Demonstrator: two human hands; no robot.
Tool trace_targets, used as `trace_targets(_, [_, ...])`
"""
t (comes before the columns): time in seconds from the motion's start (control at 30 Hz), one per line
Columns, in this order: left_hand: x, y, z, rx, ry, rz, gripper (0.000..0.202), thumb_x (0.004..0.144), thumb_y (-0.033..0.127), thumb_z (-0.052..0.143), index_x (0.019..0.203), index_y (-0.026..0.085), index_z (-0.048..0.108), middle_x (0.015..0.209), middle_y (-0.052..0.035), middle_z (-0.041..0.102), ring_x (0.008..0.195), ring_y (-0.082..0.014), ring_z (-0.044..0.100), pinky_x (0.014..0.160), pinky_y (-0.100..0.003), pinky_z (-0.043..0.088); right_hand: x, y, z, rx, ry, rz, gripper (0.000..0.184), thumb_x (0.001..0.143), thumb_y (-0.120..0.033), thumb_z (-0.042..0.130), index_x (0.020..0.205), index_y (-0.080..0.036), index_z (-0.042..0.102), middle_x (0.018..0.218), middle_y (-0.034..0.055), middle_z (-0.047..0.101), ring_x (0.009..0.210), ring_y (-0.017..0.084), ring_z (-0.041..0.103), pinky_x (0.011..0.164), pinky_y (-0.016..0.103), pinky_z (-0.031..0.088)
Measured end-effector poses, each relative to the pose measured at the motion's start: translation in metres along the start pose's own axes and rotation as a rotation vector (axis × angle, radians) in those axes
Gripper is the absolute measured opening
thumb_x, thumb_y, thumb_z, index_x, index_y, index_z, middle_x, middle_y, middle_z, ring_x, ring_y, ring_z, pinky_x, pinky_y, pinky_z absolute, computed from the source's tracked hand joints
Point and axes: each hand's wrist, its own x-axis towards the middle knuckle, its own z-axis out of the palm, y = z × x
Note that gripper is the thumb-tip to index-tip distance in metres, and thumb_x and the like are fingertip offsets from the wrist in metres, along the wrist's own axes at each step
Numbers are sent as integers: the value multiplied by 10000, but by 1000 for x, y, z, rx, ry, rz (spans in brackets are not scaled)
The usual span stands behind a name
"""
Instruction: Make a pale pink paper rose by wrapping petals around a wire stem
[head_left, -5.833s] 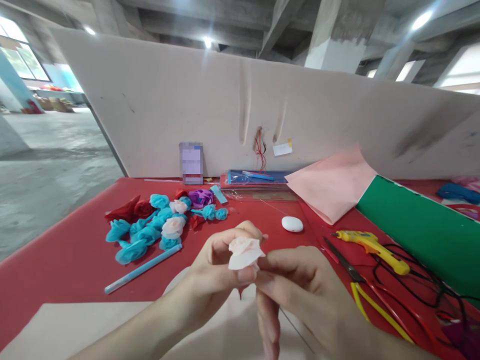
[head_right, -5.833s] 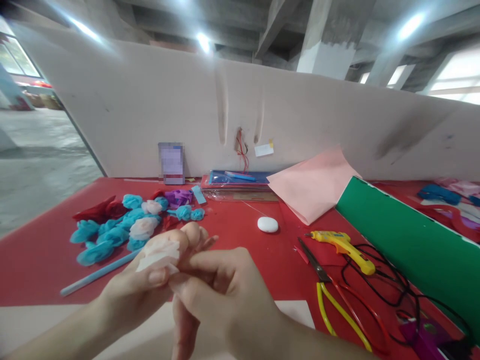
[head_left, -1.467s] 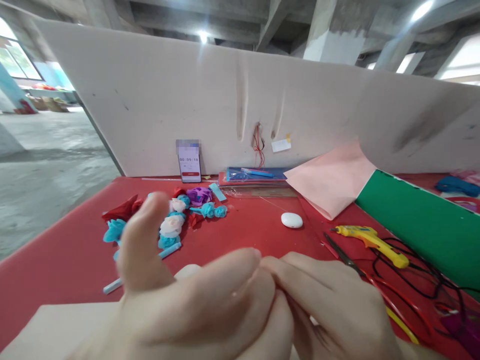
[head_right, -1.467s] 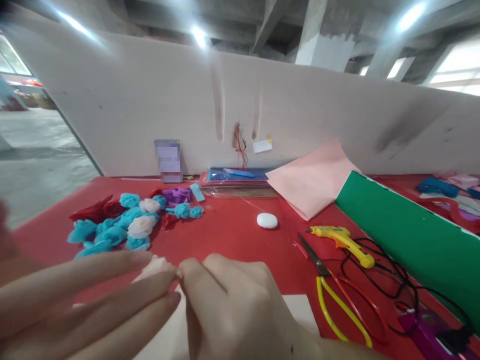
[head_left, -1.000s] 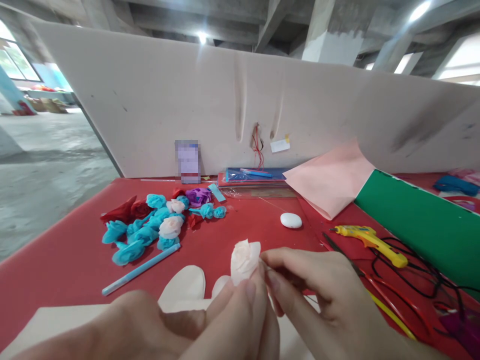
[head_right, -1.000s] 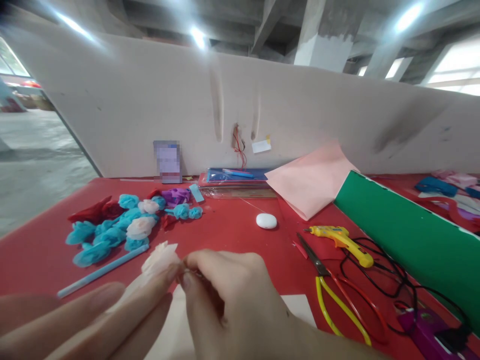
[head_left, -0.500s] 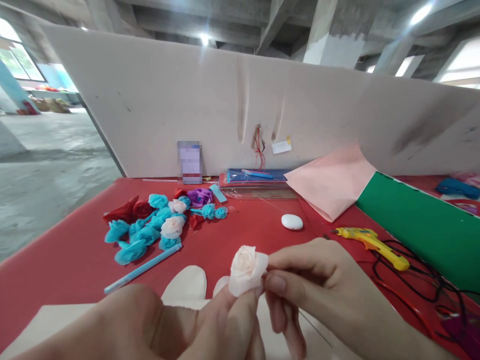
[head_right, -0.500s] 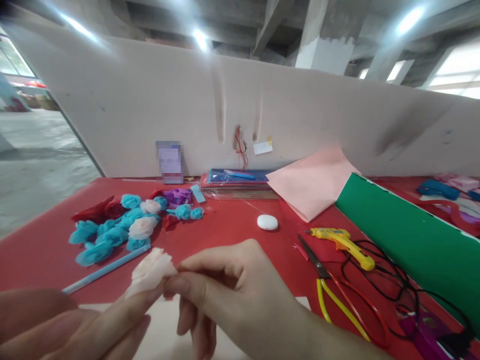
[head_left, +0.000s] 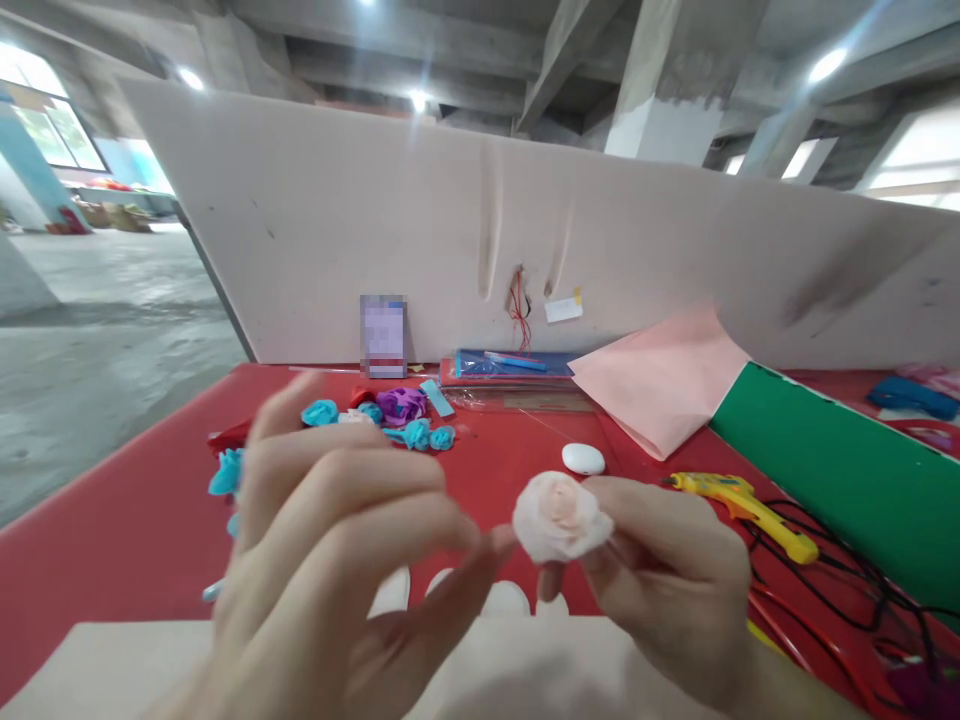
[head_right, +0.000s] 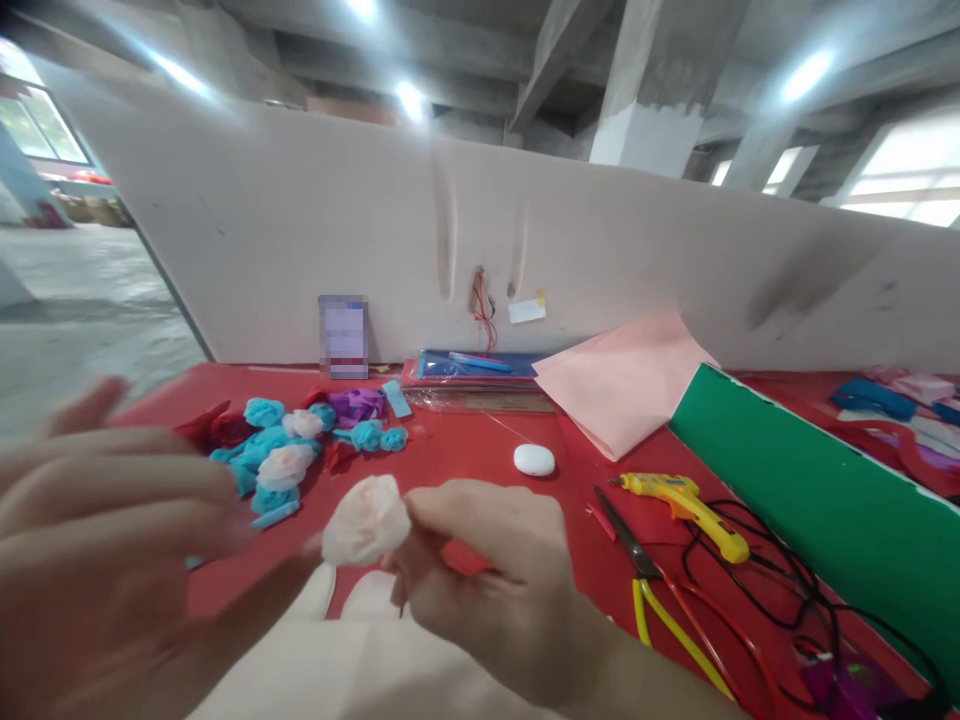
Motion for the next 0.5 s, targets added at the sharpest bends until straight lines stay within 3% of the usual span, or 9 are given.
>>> trace_targets(0.03, [9, 5, 4, -101, -73, 9, 120, 774, 164, 621, 743, 237, 530, 696, 42, 542, 713, -152, 507, 1006, -427, 342, 0, 3, -1, -88, 73, -108, 157, 820, -74, 542, 721, -139, 645, 573, -2, 644, 487, 99, 608, 491, 173, 498])
trace_targets(0.07, [14, 9, 7, -179, -187, -64, 96, 785, 176, 602, 745, 230, 533, 701, 39, 558, 715, -151, 516, 941, -376, 388, -1, 8, -2, -149, 128, -211, 137, 820, -78, 540, 776, -142, 654, 637, 17, 676, 530, 112, 627, 514, 183, 516])
trace_targets(0.13, [18, 14, 8, -342, -457, -207, 91, 819, 175, 528, 750, 233, 539, 718, 43, 583, 703, -138, 537, 773, -277, 450, -1, 17, -3, -187, 97, -272, 146, 839, -102, 532, 905, -143, 655, 785, 53, 719, 708, 155, 682, 651, 215, 556])
trace_targets(0.2, [16, 16, 8, -453, -626, -358, 117, 824, 165, 488, 758, 243, 546, 735, 50, 599, 706, -129, 559, 655, -214, 461, -1, 25, -4, -172, 53, -282, 176, 860, -110, 504, 952, -140, 651, 874, 71, 724, 789, 164, 685, 720, 225, 558])
trace_targets(0.33, [10, 19, 6, -601, -630, -503, 144, 798, 172, 481, 797, 275, 582, 737, 66, 606, 738, -129, 574, 686, -181, 479, -1, 32, -2, -138, 22, -323, 193, 869, -105, 495, 989, -149, 639, 911, 78, 710, 823, 156, 673, 759, 229, 547])
trace_targets(0.5, [10, 20, 7, -755, -612, -560, 228, 762, 111, 484, 819, 295, 607, 771, 83, 629, 805, -127, 578, 813, -182, 457, 1, 34, 0, -115, 15, -376, 197, 885, -138, 482, 1015, -157, 629, 906, 96, 703, 842, 181, 664, 727, 269, 555])
